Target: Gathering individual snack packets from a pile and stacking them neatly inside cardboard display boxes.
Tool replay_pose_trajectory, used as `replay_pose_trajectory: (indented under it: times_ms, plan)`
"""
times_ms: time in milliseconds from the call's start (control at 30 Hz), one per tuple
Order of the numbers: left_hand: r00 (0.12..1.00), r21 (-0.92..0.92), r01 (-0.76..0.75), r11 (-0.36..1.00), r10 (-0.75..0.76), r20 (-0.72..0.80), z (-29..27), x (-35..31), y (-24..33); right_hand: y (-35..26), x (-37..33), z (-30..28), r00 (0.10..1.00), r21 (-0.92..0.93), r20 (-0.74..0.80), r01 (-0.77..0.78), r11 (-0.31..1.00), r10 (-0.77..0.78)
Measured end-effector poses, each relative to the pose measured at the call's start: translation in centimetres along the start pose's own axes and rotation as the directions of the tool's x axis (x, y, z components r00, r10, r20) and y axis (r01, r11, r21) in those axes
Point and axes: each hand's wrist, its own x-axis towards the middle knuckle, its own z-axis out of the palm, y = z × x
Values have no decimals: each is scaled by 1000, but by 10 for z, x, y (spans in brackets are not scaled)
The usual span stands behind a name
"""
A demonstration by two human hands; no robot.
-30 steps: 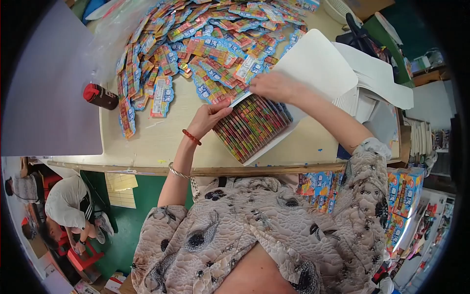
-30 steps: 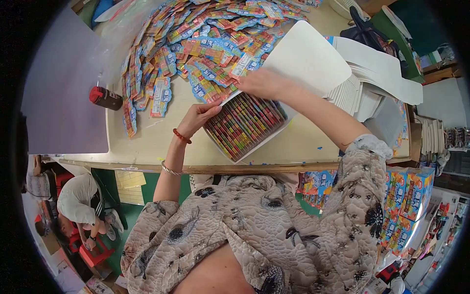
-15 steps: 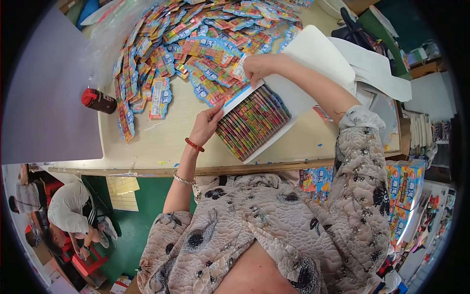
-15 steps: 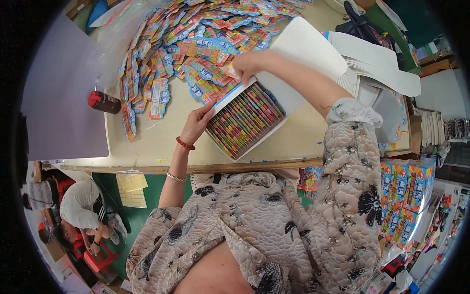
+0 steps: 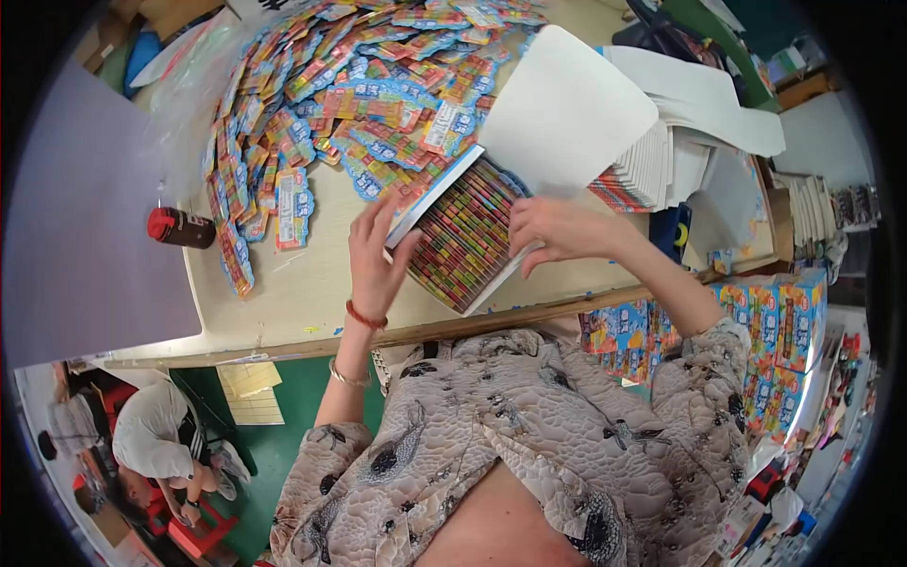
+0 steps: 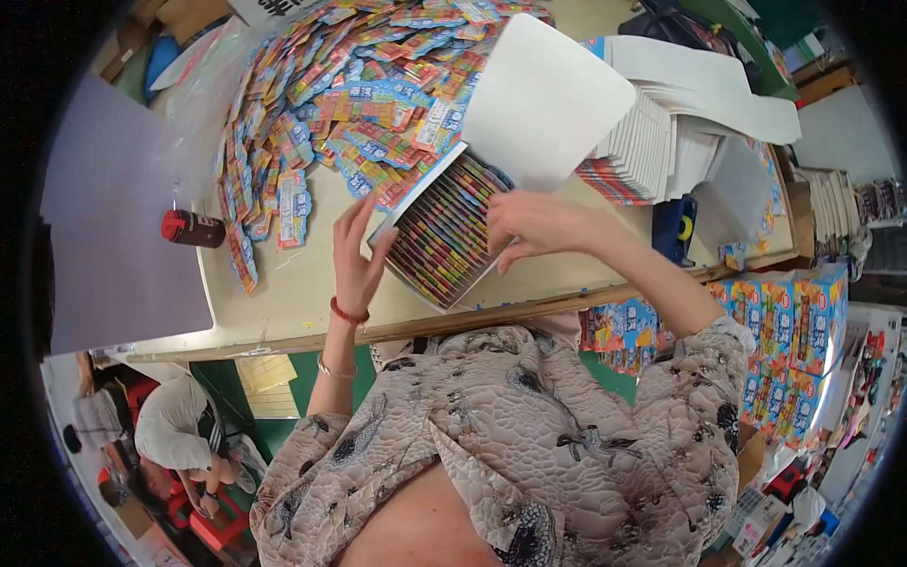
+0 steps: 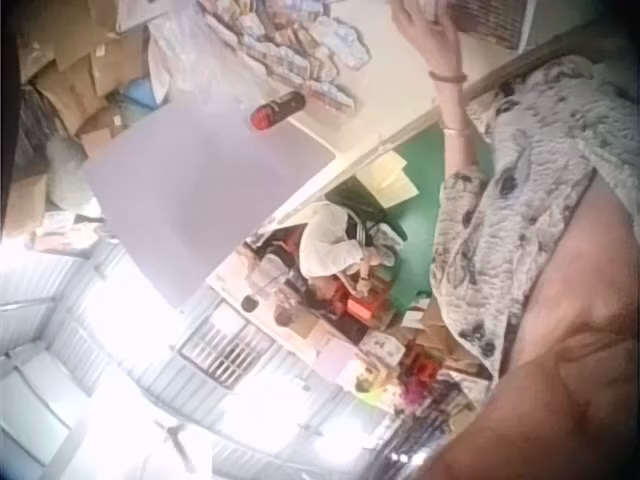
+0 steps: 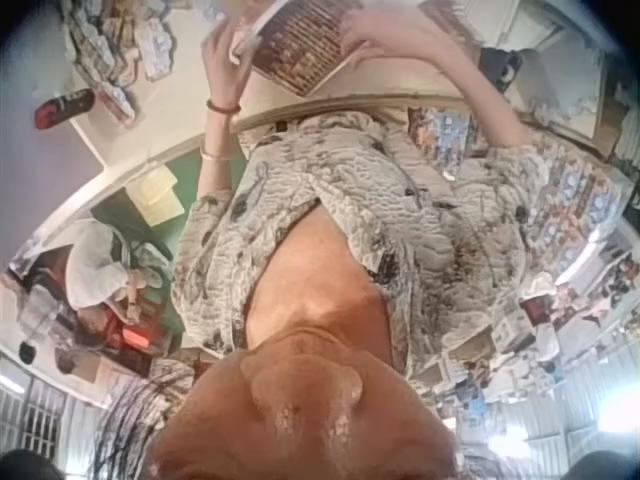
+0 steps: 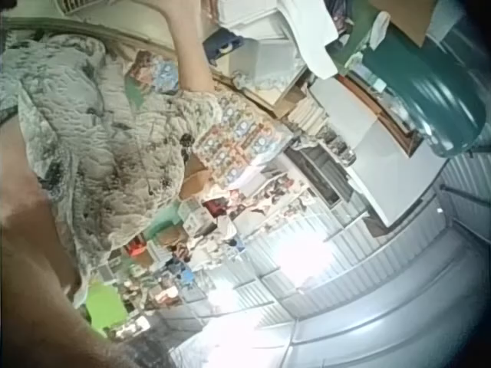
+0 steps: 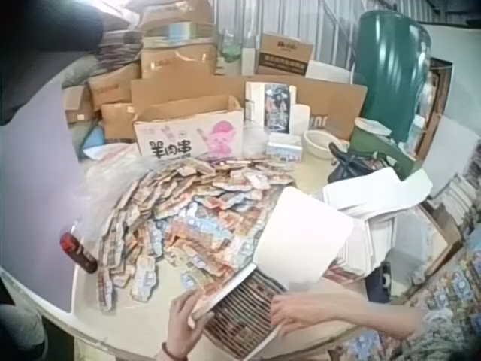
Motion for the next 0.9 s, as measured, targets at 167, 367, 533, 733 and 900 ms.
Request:
replay_pose_trajectory:
  times_ms: [167, 367, 533, 733, 900]
  plan:
    - [931, -165, -10, 986, 69, 359, 10, -28, 62, 3, -9, 40, 952, 48, -253, -165, 985, 172]
    - [844, -65, 169, 983, -110, 525, 26, -46, 62, 11, 7, 51, 944, -205, -149, -321, 925, 295]
    - [909, 291, -228, 929, 96, 404, 23, -50, 73, -23, -6, 85, 553, -94, -778, -570, 816, 297]
    - [842, 297, -366, 882, 178, 509, 34, -60, 51, -42, 18, 152, 47, 651, -659, -463, 601, 750]
    - [817, 380, -434, 817, 180, 548, 42, -53, 57, 1, 16, 140, 13, 823, -556, -132, 553, 831]
